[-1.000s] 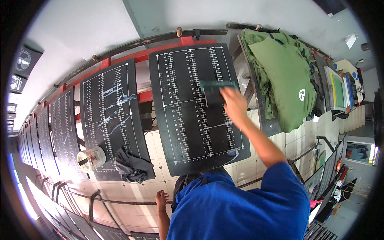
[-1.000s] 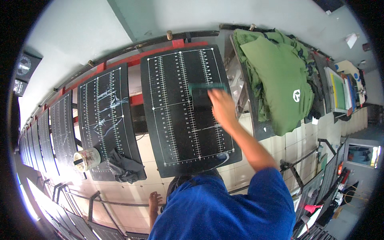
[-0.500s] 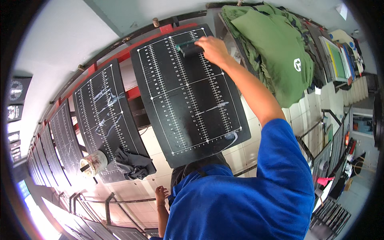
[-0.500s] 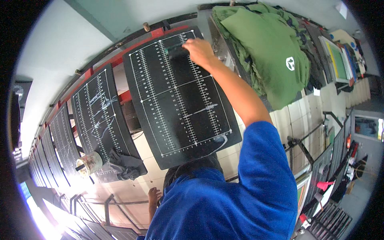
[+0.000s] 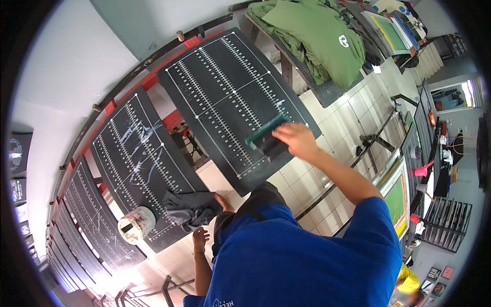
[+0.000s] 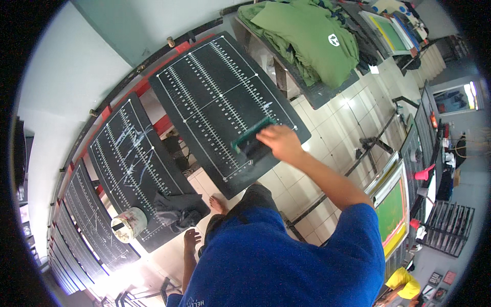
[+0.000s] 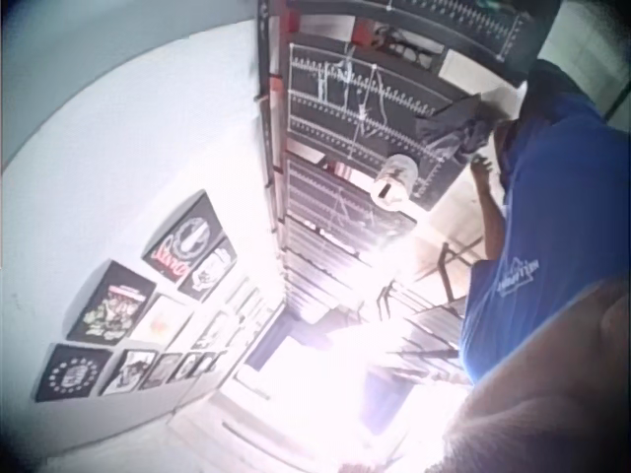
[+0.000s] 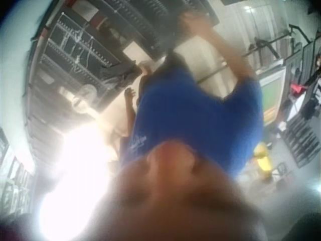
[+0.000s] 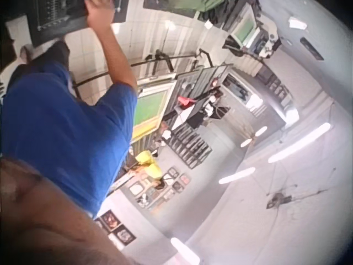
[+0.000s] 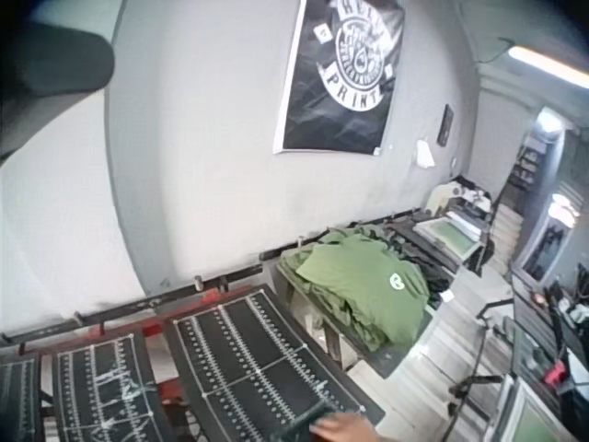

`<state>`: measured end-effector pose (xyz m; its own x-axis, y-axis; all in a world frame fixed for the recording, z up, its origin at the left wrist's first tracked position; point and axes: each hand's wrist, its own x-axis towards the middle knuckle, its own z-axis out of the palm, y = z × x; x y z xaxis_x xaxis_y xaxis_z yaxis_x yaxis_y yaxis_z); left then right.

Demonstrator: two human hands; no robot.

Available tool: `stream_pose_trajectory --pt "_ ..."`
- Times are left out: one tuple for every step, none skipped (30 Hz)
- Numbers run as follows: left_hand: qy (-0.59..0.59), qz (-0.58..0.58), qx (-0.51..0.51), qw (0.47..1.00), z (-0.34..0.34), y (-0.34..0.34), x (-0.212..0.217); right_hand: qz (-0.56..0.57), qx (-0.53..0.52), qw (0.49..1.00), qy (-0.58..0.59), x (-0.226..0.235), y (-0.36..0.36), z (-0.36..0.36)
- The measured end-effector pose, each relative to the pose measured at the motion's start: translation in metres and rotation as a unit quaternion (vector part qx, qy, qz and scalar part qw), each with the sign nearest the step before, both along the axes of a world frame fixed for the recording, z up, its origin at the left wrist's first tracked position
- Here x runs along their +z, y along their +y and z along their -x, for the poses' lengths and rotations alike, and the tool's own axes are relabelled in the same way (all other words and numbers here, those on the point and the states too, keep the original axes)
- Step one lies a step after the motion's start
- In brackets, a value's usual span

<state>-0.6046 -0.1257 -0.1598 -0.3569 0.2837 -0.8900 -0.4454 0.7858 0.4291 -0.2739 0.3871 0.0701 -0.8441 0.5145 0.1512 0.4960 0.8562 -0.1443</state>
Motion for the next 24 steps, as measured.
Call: stream_pose_trajectory --pt "0.001 0.007 -0.001 1.000 0.009 -0.008 0.002 -0.020 -0.013 1.000 0.012 0.003 0.017 0.013" --pt "0.008 0.003 0.013 1.000 0.016 -0.016 0.008 -0.034 -0.021 0.999 0.019 0.003 0.036 0.024" --pt "0.017 0.015 0.034 0.999 0.022 -0.027 0.012 -0.052 -0.034 0.998 0.027 0.007 0.057 0.039" --pt "0.027 0.026 0.056 0.998 0.025 -0.039 0.014 -0.064 -0.035 0.997 0.035 0.003 0.084 0.050" --pt "0.036 0.040 0.080 0.995 0.026 -0.052 0.016 -0.080 -0.032 0.995 0.042 0.003 0.110 0.063" --pt "0.037 0.057 0.101 0.993 0.024 -0.065 0.017 -0.076 -0.046 0.995 0.040 0.002 0.134 0.078" --pt "0.038 0.078 0.121 0.989 0.022 -0.079 0.019 -0.094 -0.049 0.993 0.041 -0.001 0.160 0.091" --pt "0.039 0.097 0.143 0.984 0.017 -0.090 0.021 -0.079 -0.061 0.994 0.039 -0.002 0.181 0.104" --pt "0.034 0.109 0.144 0.983 0.011 -0.099 0.023 -0.086 -0.063 0.994 0.034 -0.006 0.206 0.114" --pt "0.029 0.123 0.147 0.981 0.001 -0.109 0.026 -0.099 -0.052 0.993 0.042 -0.009 0.222 0.126" --pt "0.024 0.133 0.147 0.980 -0.008 -0.109 0.028 -0.096 -0.052 0.993 0.041 -0.010 0.237 0.132" --pt "0.024 0.139 0.146 0.979 -0.016 -0.109 0.030 -0.094 -0.054 0.993 0.040 -0.012 0.250 0.136" --pt "0.006 0.115 0.152 0.982 -0.024 -0.117 0.033 -0.086 -0.053 0.994 0.039 -0.017 0.254 0.142" --pt "0.004 0.109 0.154 0.982 -0.033 -0.118 0.035 -0.052 -0.061 0.997 0.020 -0.016 0.249 0.144" --pt "0.001 0.104 0.154 0.983 -0.041 -0.116 0.035 -0.036 -0.056 0.998 0.012 -0.018 0.238 0.141" --pt "0.010 0.124 0.096 0.988 -0.044 -0.106 0.035 -0.029 -0.053 0.998 0.002 -0.014 0.228 0.134" --pt "0.003 0.122 0.096 0.988 -0.043 -0.100 0.032 -0.021 -0.050 0.999 -0.005 -0.012 0.220 0.125" --pt "-0.004 0.121 0.095 0.988 -0.039 -0.096 0.030 -0.033 -0.027 0.999 0.001 -0.012 0.208 0.111" --pt "-0.011 0.117 0.091 0.989 -0.035 -0.091 0.027 -0.010 -0.041 0.999 0.000 -0.012 0.191 0.094" --pt "-0.004 0.107 0.076 0.991 -0.029 -0.083 0.025 -0.002 -0.048 0.999 -0.013 -0.010 0.174 0.074" --pt "-0.004 0.101 0.060 0.993 -0.020 -0.074 0.020 -0.026 -0.042 0.999 0.008 -0.004 0.153 0.053" --pt "-0.004 0.096 0.047 0.994 -0.012 -0.069 0.015 -0.028 -0.048 0.998 0.009 0.001 0.133 0.036" --pt "-0.005 0.090 0.030 0.995 -0.003 -0.061 0.010 -0.025 -0.072 0.997 0.004 0.001 0.112 0.016" --pt "-0.008 0.071 0.018 0.997 0.005 -0.047 0.009 -0.025 -0.098 0.995 -0.001 0.000 0.092 -0.004"
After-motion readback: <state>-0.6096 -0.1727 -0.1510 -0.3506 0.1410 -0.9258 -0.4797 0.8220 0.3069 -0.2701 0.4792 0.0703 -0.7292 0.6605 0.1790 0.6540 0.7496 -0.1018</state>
